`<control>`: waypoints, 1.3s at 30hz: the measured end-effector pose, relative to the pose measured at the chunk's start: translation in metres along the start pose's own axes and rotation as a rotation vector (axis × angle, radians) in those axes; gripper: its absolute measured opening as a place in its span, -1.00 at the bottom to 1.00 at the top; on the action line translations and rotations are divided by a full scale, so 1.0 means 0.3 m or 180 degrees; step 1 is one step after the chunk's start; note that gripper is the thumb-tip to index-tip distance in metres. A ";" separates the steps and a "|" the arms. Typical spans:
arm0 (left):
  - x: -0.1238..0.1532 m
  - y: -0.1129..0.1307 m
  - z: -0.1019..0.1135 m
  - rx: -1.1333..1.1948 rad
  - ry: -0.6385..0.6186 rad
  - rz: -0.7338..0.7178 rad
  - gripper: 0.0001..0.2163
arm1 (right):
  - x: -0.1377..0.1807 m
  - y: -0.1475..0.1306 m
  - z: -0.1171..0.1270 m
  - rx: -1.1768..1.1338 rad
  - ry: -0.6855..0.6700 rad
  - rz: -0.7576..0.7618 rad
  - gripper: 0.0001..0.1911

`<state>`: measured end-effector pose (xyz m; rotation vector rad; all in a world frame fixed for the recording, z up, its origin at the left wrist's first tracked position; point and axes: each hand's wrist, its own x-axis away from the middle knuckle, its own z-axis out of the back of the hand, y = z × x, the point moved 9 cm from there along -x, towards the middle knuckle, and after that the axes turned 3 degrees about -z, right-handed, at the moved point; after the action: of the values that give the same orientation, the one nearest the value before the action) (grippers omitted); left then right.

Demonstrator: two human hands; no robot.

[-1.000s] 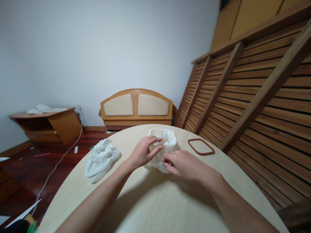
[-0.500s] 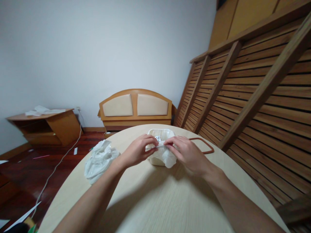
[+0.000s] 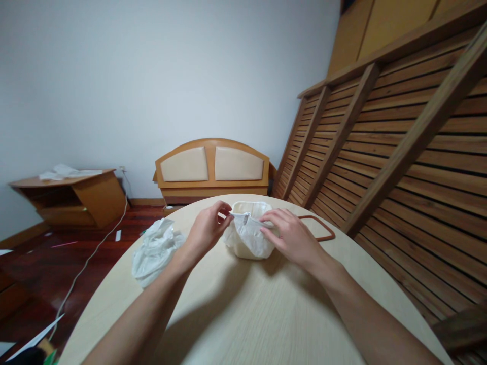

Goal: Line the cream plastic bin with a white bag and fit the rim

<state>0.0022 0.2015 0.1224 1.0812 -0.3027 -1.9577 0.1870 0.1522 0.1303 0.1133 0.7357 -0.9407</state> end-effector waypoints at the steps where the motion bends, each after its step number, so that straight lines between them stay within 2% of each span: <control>1: 0.000 -0.008 0.000 0.0021 0.0008 0.0031 -0.91 | 0.000 0.003 -0.002 0.0079 -0.0015 -0.0017 -0.88; 6: 0.003 -0.027 -0.014 -0.0024 -0.0120 0.0140 -0.93 | -0.001 0.007 -0.012 0.0230 -0.0130 -0.0065 -0.89; 10: 0.007 -0.022 -0.015 -0.0772 -0.0168 0.0042 -0.92 | 0.001 0.005 -0.029 0.0189 -0.0247 -0.0116 -0.86; 13: 0.017 -0.023 -0.013 -0.1234 -0.0226 0.0137 -0.89 | 0.001 0.002 -0.040 0.0112 -0.0325 -0.0172 -0.85; 18: 0.034 -0.019 -0.023 -0.1147 -0.0486 0.0511 -0.88 | 0.003 -0.013 -0.043 0.0000 -0.0492 -0.0248 -0.87; 21: 0.031 -0.012 -0.013 -0.1263 -0.0439 0.0571 -0.88 | 0.005 -0.033 -0.037 -0.0058 -0.0573 -0.0262 -0.87; 26: 0.015 -0.004 0.010 -0.1486 -0.0164 0.0405 -0.88 | 0.007 -0.071 -0.028 -0.0280 -0.0587 -0.0206 -0.88; 30: 0.004 0.017 0.006 -0.1149 0.0010 0.0124 -0.89 | 0.004 -0.074 0.000 -0.0528 -0.0343 -0.0202 -0.91; 34: 0.001 0.058 0.000 -0.0413 0.0182 -0.0159 -0.88 | 0.000 -0.051 0.029 -0.0710 -0.0105 -0.0288 -0.91; 39: 0.013 0.142 -0.035 0.0344 -0.0055 -0.0627 -0.86 | 0.002 -0.033 0.024 -0.0746 -0.0079 -0.0313 -0.89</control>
<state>0.0335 0.1747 0.1379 1.2027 -0.3249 -2.1465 0.1835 0.1431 0.1375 -0.1414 0.8289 -0.9406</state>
